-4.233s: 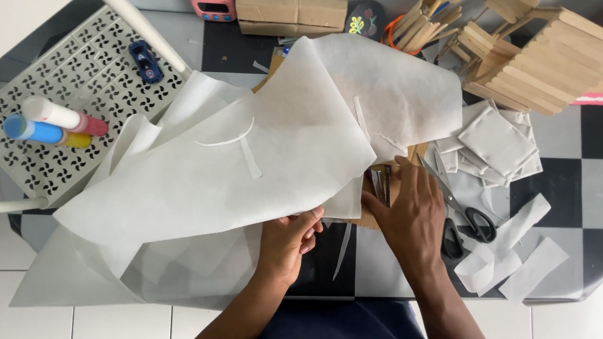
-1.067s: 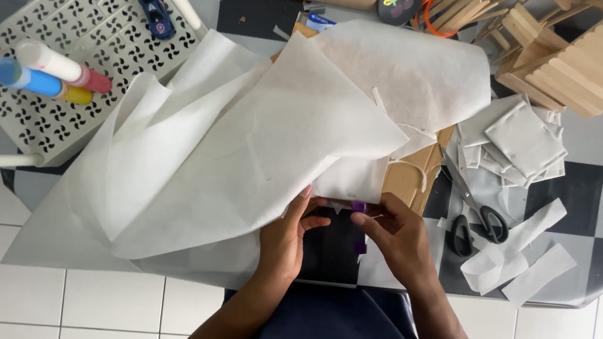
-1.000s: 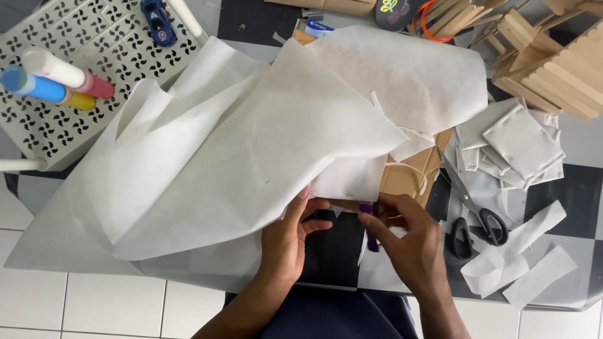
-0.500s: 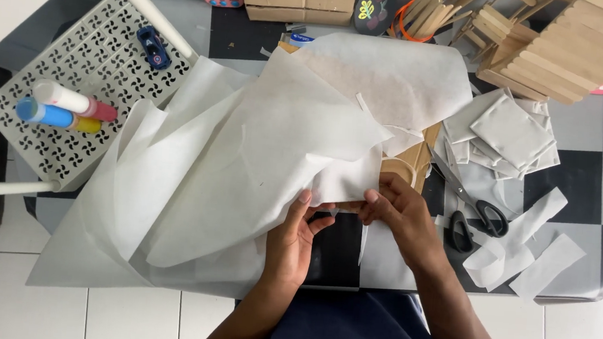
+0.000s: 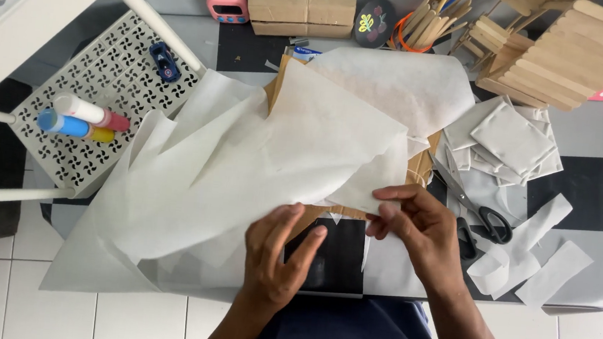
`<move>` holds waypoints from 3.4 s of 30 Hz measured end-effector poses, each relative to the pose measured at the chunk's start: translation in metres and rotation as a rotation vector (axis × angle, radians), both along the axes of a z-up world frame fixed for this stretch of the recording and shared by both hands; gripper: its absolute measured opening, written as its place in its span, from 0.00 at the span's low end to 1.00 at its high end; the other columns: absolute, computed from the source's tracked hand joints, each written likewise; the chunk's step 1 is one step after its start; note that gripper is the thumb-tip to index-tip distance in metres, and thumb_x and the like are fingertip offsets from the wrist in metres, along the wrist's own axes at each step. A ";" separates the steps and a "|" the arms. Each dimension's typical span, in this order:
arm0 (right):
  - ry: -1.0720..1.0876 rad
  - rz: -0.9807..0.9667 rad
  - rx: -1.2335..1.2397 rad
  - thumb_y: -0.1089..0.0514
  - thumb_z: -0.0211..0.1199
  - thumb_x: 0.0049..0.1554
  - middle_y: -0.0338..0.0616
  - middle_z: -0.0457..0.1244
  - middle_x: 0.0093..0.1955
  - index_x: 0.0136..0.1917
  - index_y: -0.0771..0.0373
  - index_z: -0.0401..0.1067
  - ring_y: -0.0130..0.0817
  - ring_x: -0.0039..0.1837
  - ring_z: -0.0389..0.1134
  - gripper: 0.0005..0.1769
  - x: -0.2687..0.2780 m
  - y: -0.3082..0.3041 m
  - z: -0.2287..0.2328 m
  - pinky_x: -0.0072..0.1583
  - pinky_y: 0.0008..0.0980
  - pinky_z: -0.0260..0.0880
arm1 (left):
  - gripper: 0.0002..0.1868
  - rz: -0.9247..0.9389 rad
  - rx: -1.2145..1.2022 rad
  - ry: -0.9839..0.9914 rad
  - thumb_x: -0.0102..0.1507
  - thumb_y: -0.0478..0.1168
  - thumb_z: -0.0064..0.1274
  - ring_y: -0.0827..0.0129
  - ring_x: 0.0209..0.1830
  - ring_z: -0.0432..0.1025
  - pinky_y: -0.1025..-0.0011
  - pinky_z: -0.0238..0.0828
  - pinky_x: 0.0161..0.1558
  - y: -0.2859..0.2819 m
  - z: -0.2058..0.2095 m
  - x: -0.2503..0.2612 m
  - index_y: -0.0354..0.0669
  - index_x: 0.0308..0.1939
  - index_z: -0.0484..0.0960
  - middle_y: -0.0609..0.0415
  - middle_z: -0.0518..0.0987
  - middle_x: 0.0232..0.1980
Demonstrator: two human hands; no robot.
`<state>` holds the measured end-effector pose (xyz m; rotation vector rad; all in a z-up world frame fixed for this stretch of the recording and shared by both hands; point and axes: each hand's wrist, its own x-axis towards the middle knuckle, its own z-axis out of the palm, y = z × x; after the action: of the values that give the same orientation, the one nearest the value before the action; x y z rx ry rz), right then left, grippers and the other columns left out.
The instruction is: Trimming white material with scissors and securing it around a small cardboard box using a stapler.
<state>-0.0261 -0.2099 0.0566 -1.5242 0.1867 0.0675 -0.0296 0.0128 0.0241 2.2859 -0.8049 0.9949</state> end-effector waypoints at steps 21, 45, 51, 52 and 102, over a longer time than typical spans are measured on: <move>-0.094 0.015 0.075 0.48 0.55 0.66 0.32 0.58 0.36 0.50 0.57 0.64 0.18 0.35 0.59 0.11 0.063 0.001 0.078 0.37 0.19 0.58 | 0.13 -0.051 -1.109 0.610 0.67 0.44 0.47 0.62 0.41 0.72 0.65 0.75 0.43 -0.024 -0.005 0.003 0.43 0.50 0.66 0.47 0.72 0.47; -0.043 0.007 -0.245 0.58 0.61 0.66 0.50 0.69 0.49 0.51 0.70 0.70 0.30 0.46 0.67 0.10 0.082 -0.031 -0.027 0.50 0.30 0.71 | 0.19 0.343 -0.997 1.363 0.59 0.53 0.65 0.72 0.33 0.68 0.64 0.71 0.42 0.053 0.068 0.064 0.40 0.35 0.81 0.57 0.73 0.29; 0.011 -0.004 -0.449 0.52 0.63 0.67 0.42 0.68 0.43 0.52 0.61 0.74 0.31 0.50 0.70 0.10 0.113 -0.026 -0.042 0.57 0.36 0.67 | 0.21 0.322 -0.738 1.106 0.68 0.50 0.57 0.78 0.24 0.61 0.74 0.65 0.32 0.054 0.048 0.065 0.41 0.25 0.80 0.61 0.68 0.19; 0.037 -0.012 -0.523 0.51 0.63 0.67 0.40 0.69 0.43 0.53 0.58 0.75 0.32 0.53 0.72 0.09 0.120 -0.025 -0.045 0.59 0.39 0.67 | 0.21 0.341 -0.703 1.034 0.69 0.49 0.56 0.78 0.24 0.61 0.75 0.65 0.32 0.054 0.047 0.066 0.40 0.26 0.81 0.60 0.69 0.19; -0.095 0.052 -0.144 0.63 0.66 0.59 0.60 0.70 0.43 0.59 0.73 0.70 0.41 0.44 0.74 0.17 0.111 -0.030 -0.006 0.48 0.39 0.78 | 0.34 -0.201 -1.629 1.341 0.57 0.35 0.69 0.68 0.57 0.74 0.64 0.74 0.61 -0.091 -0.055 0.072 0.40 0.65 0.71 0.55 0.79 0.56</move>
<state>0.0845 -0.2402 0.0503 -1.6723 0.0780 0.0233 0.0429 -0.0781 -0.0307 0.8682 0.3607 -0.2251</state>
